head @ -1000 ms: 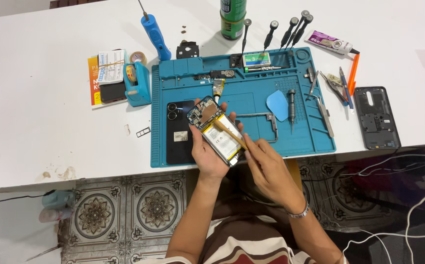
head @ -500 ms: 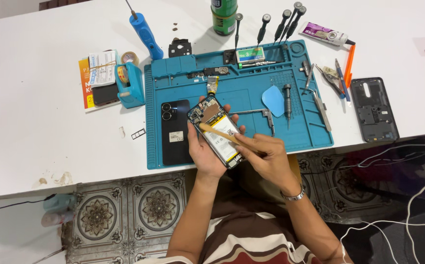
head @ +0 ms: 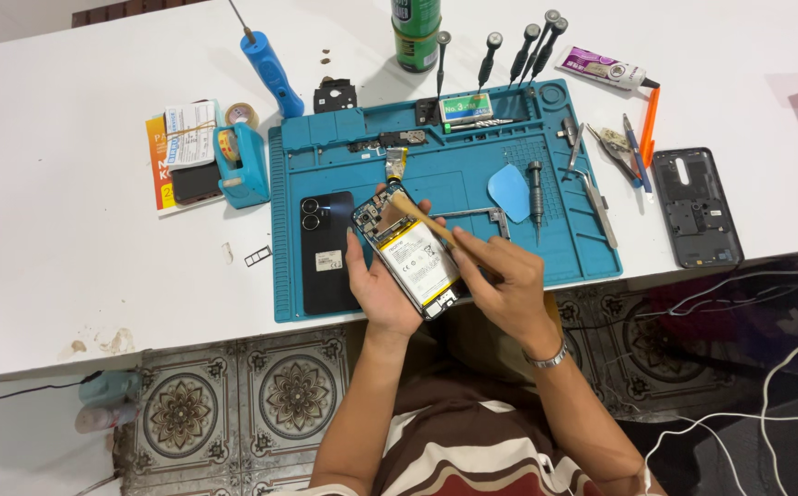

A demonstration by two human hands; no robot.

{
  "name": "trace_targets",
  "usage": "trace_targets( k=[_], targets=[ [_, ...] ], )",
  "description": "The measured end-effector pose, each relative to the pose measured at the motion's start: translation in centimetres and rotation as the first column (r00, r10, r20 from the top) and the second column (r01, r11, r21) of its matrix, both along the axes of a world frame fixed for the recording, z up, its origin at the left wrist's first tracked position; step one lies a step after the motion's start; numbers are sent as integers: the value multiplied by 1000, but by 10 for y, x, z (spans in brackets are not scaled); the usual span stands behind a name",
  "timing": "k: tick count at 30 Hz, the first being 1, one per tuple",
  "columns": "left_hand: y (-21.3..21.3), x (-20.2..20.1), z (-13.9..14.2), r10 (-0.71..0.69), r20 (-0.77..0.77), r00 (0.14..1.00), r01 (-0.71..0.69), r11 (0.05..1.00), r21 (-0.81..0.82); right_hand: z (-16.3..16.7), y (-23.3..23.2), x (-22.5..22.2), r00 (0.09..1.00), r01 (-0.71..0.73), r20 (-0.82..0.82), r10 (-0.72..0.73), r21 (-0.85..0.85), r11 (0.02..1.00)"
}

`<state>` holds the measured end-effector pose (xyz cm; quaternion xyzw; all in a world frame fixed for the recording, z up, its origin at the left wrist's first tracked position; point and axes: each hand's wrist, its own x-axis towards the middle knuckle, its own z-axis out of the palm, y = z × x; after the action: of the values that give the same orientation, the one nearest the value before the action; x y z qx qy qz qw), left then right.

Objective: The person cleans the interior of a disassembled smartphone using a blue plastic spudger and a small brush. They then use a metal prying tool to separate the screen assembly from the frame and continue cleaning the internal components. The person works at a repair bench with various tools and phone parts visible.

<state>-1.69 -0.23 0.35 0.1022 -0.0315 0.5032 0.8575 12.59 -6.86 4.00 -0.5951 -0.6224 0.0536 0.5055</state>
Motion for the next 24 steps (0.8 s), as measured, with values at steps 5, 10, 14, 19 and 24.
trace_targets(
  k=[5,10,14,19,24],
  targets=[
    [-1,0,1,6,30,1000,-8,999,52,-10,0,12,989,-143,23,143,5,990],
    [0,-3,0,46,-22,999,-46,999,-19,-15,1,11,998,-51,40,50,25,998],
    [0,-3,-3,28,49,998,-29,1000,7,-13,0,10,990,-138,-4,138,-8,990],
    [0,-4,-2,19,-6,1000,-19,1000,22,-10,2,11,994,-95,-52,94,-18,995],
    [0,-4,4,2,-32,999,-1,1000,29,-11,2,10,998,-33,-62,32,-12,999]
  ],
)
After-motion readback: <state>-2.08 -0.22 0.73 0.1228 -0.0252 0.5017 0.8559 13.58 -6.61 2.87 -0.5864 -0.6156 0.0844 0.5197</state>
